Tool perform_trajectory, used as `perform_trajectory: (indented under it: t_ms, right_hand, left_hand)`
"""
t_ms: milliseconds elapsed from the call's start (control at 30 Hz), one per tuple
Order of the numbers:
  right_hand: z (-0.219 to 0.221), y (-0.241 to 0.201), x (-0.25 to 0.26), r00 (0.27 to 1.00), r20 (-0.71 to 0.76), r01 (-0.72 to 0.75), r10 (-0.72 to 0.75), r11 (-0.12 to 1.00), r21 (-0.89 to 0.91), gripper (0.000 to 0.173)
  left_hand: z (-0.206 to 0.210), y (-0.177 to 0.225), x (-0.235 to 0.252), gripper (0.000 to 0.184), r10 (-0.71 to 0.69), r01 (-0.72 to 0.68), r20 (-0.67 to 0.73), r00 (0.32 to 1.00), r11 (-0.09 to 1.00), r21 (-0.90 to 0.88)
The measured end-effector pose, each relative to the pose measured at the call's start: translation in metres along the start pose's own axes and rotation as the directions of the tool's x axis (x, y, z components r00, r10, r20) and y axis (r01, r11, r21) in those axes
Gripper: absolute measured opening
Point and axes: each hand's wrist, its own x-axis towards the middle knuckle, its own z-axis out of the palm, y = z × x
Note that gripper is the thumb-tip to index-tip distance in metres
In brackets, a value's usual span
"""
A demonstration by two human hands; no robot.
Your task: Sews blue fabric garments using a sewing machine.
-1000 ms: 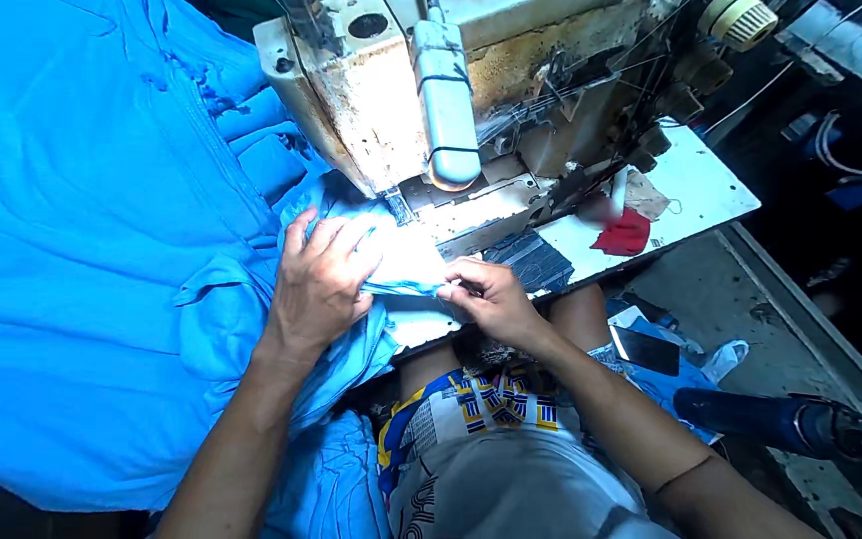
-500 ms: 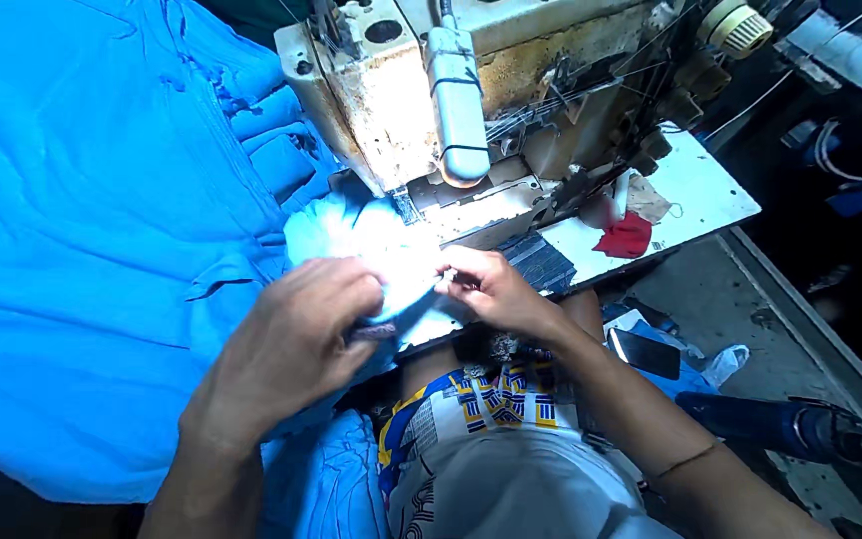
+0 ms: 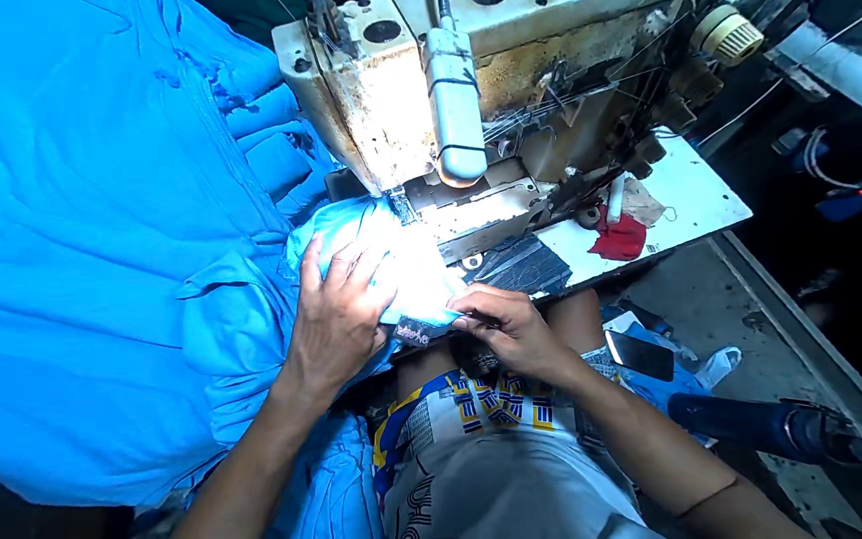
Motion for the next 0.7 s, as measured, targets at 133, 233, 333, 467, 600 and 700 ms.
perform_trajectory:
  t_ms: [133, 233, 333, 467, 600, 700]
  right_hand:
    - [0.0, -0.003, 0.001, 0.999, -0.02, -0.05, 0.051, 0.997, 0.054, 0.015]
    - [0.003, -0.002, 0.005, 0.996, -0.045, -0.079, 0.082, 0.996, 0.051, 0.014]
    - [0.006, 0.003, 0.013, 0.99, -0.082, -0.113, 0.116, 0.993, 0.038, 0.012]
    - [0.007, 0.009, 0.033, 0.985, -0.107, -0.135, 0.138, 0.99, 0.029, 0.007]
    - [0.009, 0.009, 0.054, 0.978, -0.126, -0.159, 0.167, 0.984, 0.076, 0.005]
    - [0.011, 0.007, 0.061, 0.976, -0.139, -0.152, 0.167, 0.981, 0.117, 0.006]
  left_hand:
    - [-0.006, -0.001, 0.0, 0.026, -0.009, 0.009, 0.007, 1.0, 1.0, -0.009]
    - [-0.005, -0.009, 0.006, 0.028, -0.019, 0.019, -0.033, 0.999, 1.0, -0.005]
    - [-0.005, -0.017, 0.014, 0.029, -0.029, 0.028, -0.077, 0.997, 1.0, -0.012]
    - [0.0, -0.031, 0.028, 0.032, -0.049, 0.049, -0.106, 0.993, 0.999, -0.011]
    - [0.007, -0.043, 0.032, 0.026, -0.087, 0.084, -0.131, 0.987, 0.996, -0.029]
    - [0.009, -0.045, 0.028, 0.031, -0.131, 0.122, -0.164, 0.978, 0.991, -0.063]
